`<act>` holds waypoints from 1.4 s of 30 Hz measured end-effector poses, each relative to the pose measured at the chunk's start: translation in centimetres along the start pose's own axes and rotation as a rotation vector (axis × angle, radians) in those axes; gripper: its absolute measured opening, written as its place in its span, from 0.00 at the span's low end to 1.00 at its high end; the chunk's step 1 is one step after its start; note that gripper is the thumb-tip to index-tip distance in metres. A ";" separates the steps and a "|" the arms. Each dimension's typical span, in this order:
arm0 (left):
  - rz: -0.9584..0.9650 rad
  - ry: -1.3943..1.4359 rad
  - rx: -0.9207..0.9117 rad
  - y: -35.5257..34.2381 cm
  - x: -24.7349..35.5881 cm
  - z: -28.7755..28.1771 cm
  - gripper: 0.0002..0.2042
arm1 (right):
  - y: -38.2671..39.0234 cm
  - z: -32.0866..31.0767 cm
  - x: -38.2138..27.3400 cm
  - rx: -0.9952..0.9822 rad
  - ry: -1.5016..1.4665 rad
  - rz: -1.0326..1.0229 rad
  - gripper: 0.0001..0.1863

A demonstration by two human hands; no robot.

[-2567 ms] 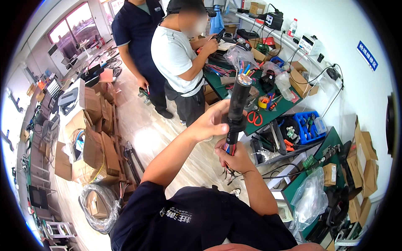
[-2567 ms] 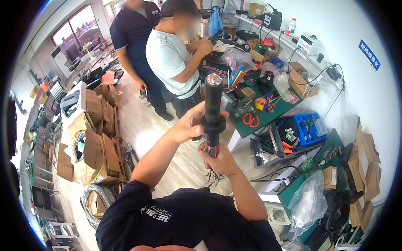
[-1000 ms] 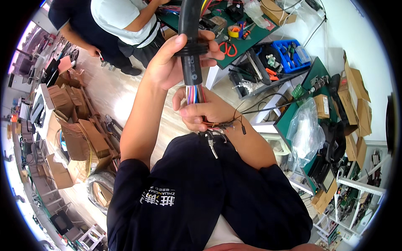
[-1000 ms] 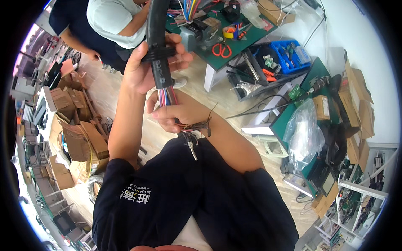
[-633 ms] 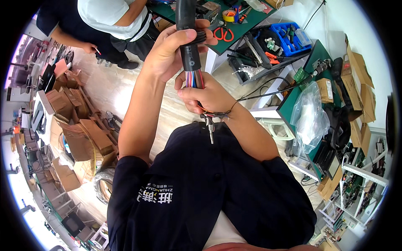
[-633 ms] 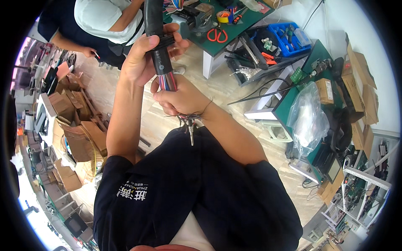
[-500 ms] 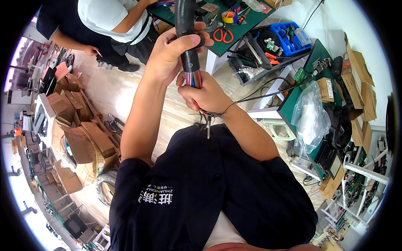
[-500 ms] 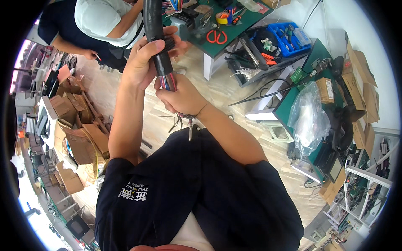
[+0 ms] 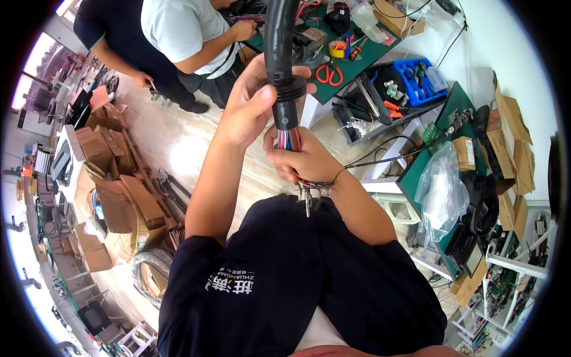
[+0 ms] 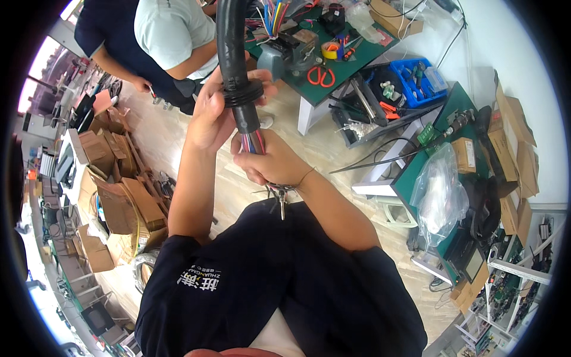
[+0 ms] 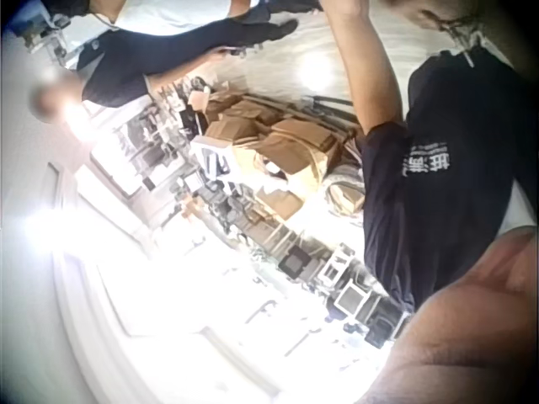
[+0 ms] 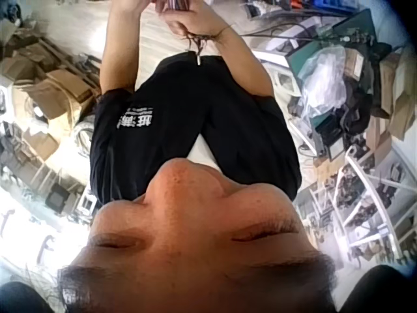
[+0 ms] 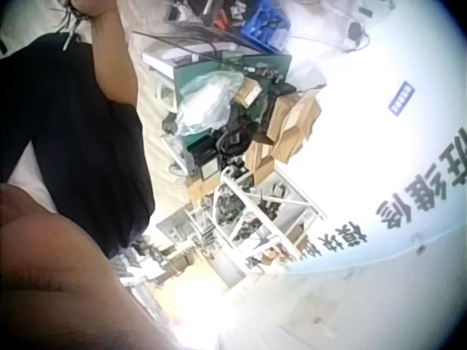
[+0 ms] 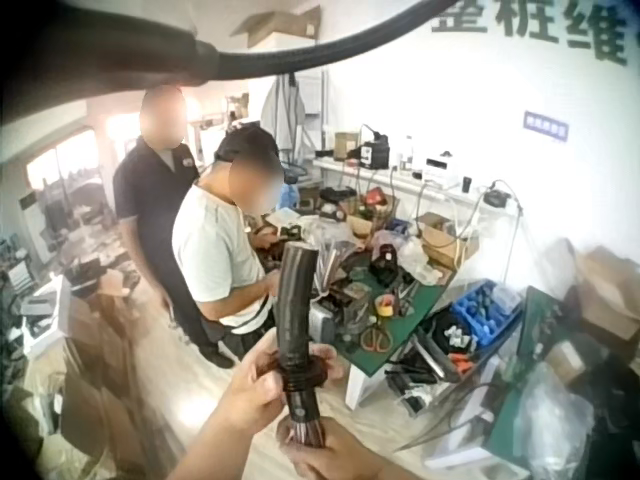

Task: The person holds a thick black cable and spreads out the various multicolored internal wires by hand while moving through an electronics workshop.

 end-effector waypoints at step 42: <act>0.327 -0.086 0.230 2.3 5.4 0.4 0.36 | -0.5 3.1 -4.1 0.116 0.482 0.002 0.09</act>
Point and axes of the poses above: each hand's wrist, its own y-axis away from the middle knuckle, its own z-axis out of the palm, x = y × z, the point moved 5 cm from there along -y, towards the middle knuckle, and after that the axes turned 12 degrees about -x, right-handed, at the moved point
